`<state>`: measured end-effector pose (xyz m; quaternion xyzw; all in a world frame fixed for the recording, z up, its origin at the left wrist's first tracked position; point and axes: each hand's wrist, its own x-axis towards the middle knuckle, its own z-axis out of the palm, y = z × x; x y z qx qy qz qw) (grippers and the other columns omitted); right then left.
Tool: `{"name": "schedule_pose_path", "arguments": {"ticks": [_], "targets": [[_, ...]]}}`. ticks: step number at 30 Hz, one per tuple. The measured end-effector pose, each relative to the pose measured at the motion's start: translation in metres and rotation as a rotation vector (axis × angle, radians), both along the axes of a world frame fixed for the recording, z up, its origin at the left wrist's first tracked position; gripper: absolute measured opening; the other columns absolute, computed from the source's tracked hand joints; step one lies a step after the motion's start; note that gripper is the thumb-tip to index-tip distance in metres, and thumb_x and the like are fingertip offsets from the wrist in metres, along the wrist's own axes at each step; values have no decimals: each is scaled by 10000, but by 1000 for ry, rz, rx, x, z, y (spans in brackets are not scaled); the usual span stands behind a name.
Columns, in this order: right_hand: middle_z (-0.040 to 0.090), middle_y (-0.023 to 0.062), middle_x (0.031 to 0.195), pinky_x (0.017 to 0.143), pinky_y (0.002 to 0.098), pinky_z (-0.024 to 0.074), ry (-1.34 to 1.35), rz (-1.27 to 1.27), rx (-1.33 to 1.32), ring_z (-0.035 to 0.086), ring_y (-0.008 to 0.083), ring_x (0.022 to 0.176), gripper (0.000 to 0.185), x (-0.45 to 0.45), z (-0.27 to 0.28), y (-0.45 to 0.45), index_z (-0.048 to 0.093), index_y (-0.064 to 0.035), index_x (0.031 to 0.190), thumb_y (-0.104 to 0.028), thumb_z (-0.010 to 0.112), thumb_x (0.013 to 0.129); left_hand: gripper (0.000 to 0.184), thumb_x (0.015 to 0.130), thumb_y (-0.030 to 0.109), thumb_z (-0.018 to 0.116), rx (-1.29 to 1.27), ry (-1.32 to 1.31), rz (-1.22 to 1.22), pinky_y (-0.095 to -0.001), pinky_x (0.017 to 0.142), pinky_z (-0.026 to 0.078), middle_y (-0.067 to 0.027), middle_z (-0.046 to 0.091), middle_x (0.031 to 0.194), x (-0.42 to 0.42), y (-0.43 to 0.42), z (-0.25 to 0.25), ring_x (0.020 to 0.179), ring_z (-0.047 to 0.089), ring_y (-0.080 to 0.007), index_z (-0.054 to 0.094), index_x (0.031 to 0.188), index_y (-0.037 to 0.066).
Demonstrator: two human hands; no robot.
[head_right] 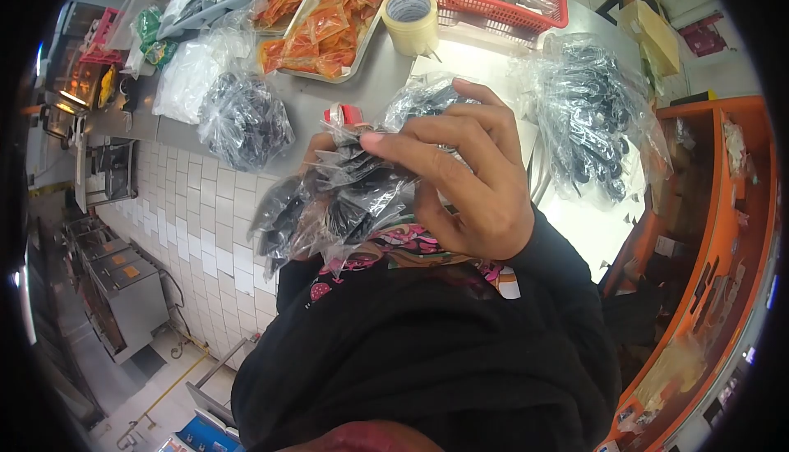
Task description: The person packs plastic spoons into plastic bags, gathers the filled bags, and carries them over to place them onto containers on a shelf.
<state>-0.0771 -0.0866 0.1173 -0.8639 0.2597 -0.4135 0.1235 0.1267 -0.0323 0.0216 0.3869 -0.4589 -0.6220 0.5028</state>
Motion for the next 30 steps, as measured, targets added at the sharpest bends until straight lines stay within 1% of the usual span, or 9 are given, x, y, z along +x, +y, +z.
{"name": "schedule_pose_path", "arguments": {"ticks": [3, 9, 12, 17, 19, 22, 26, 29, 30], "targets": [[584, 35, 911, 915, 468, 408, 29, -20, 148, 530, 223, 862, 618, 2, 7, 1, 656, -155, 1097, 73, 561, 531, 539, 830, 199, 650, -6, 3, 2, -309, 985, 408, -95, 512, 1217, 2, -1, 0, 1116, 504, -179, 422, 1284, 21], [572, 37, 959, 886, 456, 442, -34, 29, 63, 538, 225, 897, 589, 1, -2, -5, 656, -180, 1102, 76, 597, 574, 583, 795, 169, 683, -13, -92, -8, -316, 976, 414, -98, 509, 1217, 1, 0, 5, 1119, 503, -185, 413, 1289, 16], [548, 58, 1005, 906, 468, 449, 5, 130, -133, 533, 273, 932, 517, -2, -9, -7, 664, -172, 1041, 72, 620, 588, 617, 769, 144, 707, -29, -164, -35, -321, 969, 419, -101, 508, 1217, 0, 0, 11, 1120, 503, -190, 408, 1292, 11], [527, 39, 1037, 911, 467, 449, -24, 55, -106, 526, 279, 994, 443, 1, -10, -3, 669, -243, 1001, -6, 704, 628, 678, 725, 103, 747, -98, -313, -101, -330, 957, 427, -105, 506, 1216, -1, -4, 23, 1122, 503, -198, 398, 1297, 4], [521, 33, 1052, 930, 479, 440, -33, 33, -136, 517, 274, 1008, 433, 0, -10, -1, 671, -237, 983, -14, 714, 614, 703, 708, 87, 763, -58, -270, -124, -334, 952, 431, -106, 505, 1216, -2, -6, 26, 1122, 503, -201, 394, 1299, 1], [514, 25, 1075, 959, 499, 424, -65, 38, -203, 506, 264, 1022, 423, -1, -10, 1, 672, -213, 959, -14, 717, 588, 861, 627, 98, 839, 256, 139, -124, -360, 935, 424, -124, 499, 1236, -6, -5, 18, 1124, 499, -217, 353, 1328, -13], [527, 19, 1033, 952, 483, 431, -5, 15, -171, 509, 257, 1006, 410, -3, -9, -2, 670, -200, 938, 9, 710, 588, 826, 594, 97, 858, 56, -114, -33, -337, 944, 400, -101, 516, 1225, -6, -3, 5, 1079, 514, -207, 420, 1287, -5], [538, 24, 1005, 900, 423, 455, -39, 37, -125, 522, 251, 979, 429, 0, -13, -2, 664, -183, 939, 55, 698, 584, 779, 583, 133, 872, 251, -13, -114, -339, 934, 401, -85, 532, 1212, -8, -2, 11, 1084, 503, -199, 481, 1243, -1], [544, 27, 993, 860, 384, 468, -95, 44, -84, 529, 247, 963, 445, 1, -15, -2, 661, -172, 945, 79, 693, 579, 752, 587, 138, 872, 194, -16, -105, -337, 929, 402, -79, 546, 1192, -10, -2, 8, 1081, 502, -190, 501, 1227, 4]]}}
